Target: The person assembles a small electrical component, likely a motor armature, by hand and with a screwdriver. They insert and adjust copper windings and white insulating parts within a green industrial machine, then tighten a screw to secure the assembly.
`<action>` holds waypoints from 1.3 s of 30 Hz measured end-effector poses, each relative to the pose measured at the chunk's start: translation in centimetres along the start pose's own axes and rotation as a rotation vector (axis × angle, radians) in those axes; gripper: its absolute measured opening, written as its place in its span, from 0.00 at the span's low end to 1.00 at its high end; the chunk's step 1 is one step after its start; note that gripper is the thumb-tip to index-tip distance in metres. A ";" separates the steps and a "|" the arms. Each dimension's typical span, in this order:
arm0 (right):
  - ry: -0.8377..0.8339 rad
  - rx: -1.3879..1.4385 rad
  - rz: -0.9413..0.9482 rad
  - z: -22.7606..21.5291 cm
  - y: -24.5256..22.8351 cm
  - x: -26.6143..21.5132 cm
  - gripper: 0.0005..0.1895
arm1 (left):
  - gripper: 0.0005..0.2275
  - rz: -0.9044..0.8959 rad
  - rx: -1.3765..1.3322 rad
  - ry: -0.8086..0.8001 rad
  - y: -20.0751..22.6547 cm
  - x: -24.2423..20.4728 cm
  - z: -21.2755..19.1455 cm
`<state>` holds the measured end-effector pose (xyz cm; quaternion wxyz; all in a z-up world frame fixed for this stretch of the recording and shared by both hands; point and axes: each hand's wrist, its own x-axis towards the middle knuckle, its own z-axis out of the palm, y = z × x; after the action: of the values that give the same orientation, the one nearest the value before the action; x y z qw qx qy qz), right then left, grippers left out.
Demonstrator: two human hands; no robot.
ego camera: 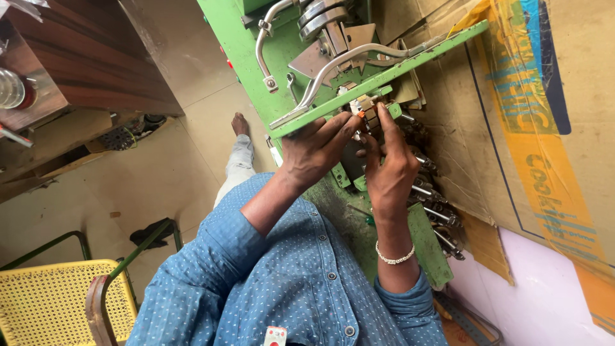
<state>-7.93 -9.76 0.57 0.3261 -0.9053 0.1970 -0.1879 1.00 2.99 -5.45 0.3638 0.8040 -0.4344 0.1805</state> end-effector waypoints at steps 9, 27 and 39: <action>0.091 0.187 -0.087 -0.1 1.5 -0.6 0.33 | 0.14 -0.091 -0.026 0.043 0.5 1.6 -0.8; 0.255 0.201 0.098 3.0 4.3 -3.7 0.21 | 0.20 0.072 0.015 -0.040 -0.4 0.0 -0.9; 0.252 0.340 -0.082 -0.5 6.0 0.6 0.13 | 0.18 0.196 0.039 0.017 -0.6 -0.4 -0.8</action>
<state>-9.10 -14.54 -2.91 0.4391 -0.8138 0.1644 -0.3432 1.26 4.02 -5.41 0.3322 0.7631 -0.5042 0.2305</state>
